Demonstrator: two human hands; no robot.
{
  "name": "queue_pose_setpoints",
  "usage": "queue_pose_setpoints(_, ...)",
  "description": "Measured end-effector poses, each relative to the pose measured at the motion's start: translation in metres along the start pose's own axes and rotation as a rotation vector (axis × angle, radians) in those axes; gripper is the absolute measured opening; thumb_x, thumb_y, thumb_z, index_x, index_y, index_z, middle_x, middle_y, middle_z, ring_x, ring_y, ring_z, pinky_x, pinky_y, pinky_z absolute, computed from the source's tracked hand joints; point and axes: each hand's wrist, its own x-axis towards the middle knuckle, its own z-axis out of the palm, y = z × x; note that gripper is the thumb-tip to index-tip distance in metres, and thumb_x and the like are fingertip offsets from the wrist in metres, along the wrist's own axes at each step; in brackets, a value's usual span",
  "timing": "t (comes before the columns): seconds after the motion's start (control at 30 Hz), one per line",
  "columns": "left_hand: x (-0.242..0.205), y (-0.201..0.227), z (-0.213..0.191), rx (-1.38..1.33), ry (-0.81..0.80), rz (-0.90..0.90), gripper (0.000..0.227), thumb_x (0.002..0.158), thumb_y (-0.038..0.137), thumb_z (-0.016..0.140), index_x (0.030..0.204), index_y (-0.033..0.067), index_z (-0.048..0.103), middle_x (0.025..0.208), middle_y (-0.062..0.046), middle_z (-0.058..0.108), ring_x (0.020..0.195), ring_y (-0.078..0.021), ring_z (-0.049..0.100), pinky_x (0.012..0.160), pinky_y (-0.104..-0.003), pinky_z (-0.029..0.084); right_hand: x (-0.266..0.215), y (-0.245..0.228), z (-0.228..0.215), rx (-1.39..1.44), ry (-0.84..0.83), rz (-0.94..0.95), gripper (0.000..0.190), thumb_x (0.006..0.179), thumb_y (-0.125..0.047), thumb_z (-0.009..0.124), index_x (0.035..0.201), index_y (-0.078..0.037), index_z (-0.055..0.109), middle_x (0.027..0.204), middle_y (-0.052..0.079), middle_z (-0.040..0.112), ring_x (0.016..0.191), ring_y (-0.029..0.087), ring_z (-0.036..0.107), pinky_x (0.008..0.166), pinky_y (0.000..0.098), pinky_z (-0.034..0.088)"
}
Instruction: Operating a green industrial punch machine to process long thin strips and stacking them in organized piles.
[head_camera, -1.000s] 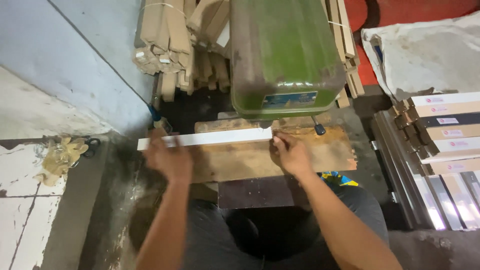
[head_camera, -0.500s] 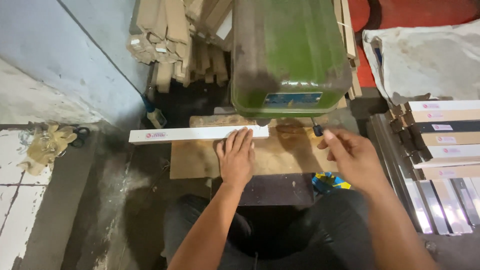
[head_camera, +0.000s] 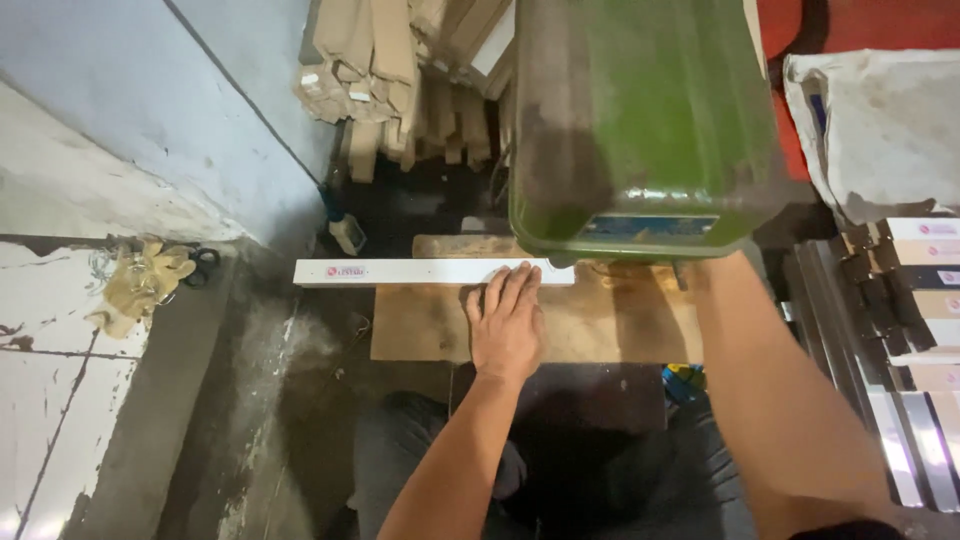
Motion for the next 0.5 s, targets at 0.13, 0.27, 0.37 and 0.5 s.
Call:
queue_pose_setpoints(0.13,-0.001,-0.001,0.003,-0.010,0.017,0.002,0.046,0.098,0.020,0.050,0.143,0.0202,0.058,0.144,0.002,0.056,0.140,-0.0199,0.041,0.112,-0.050,0.026,0.022,-0.017,-0.009,0.147,0.044,-0.090,0.028,0.107,-0.024,0.050,0.122,-0.009,0.068,0.100,0.008,0.069,0.095,0.022,0.067,0.086,0.0382,0.057)
queue_pose_setpoints(0.27,-0.002,-0.002,0.002,-0.008,0.028,0.009,0.046,0.098,0.020,0.051,0.143,0.0200,0.058,0.143,0.002,0.056,0.139,-0.0202,0.042,0.111,-0.050,0.026,0.012,-0.029,-0.021,0.242,0.072,-0.160,0.027,0.108,-0.024,0.050,0.125,-0.011,0.066,0.107,0.005,0.068,0.100,0.020,0.067,0.089,0.0358,0.058)
queue_pose_setpoints(0.37,-0.004,-0.003,0.001,0.005,0.006,0.015,0.047,0.098,0.020,0.050,0.145,0.0195,0.057,0.144,0.002,0.056,0.140,-0.0209,0.042,0.111,-0.051,0.025,-0.004,-0.037,-0.029,0.337,0.102,-0.227,0.027,0.108,-0.025,0.049,0.127,-0.013,0.064,0.114,0.003,0.068,0.105,0.018,0.068,0.092,0.0333,0.059)
queue_pose_setpoints(0.5,0.000,-0.004,0.002,0.079,-0.172,-0.003,0.055,0.098,0.025,0.050,0.153,0.0221,0.048,0.159,0.006,0.044,0.145,-0.0217,0.035,0.112,-0.055,0.024,-0.038,-0.043,-0.038,0.295,0.198,-0.414,0.025,0.110,-0.018,0.051,0.133,-0.011,0.058,0.126,0.003,0.064,0.115,0.017,0.062,0.098,0.0316,0.055)
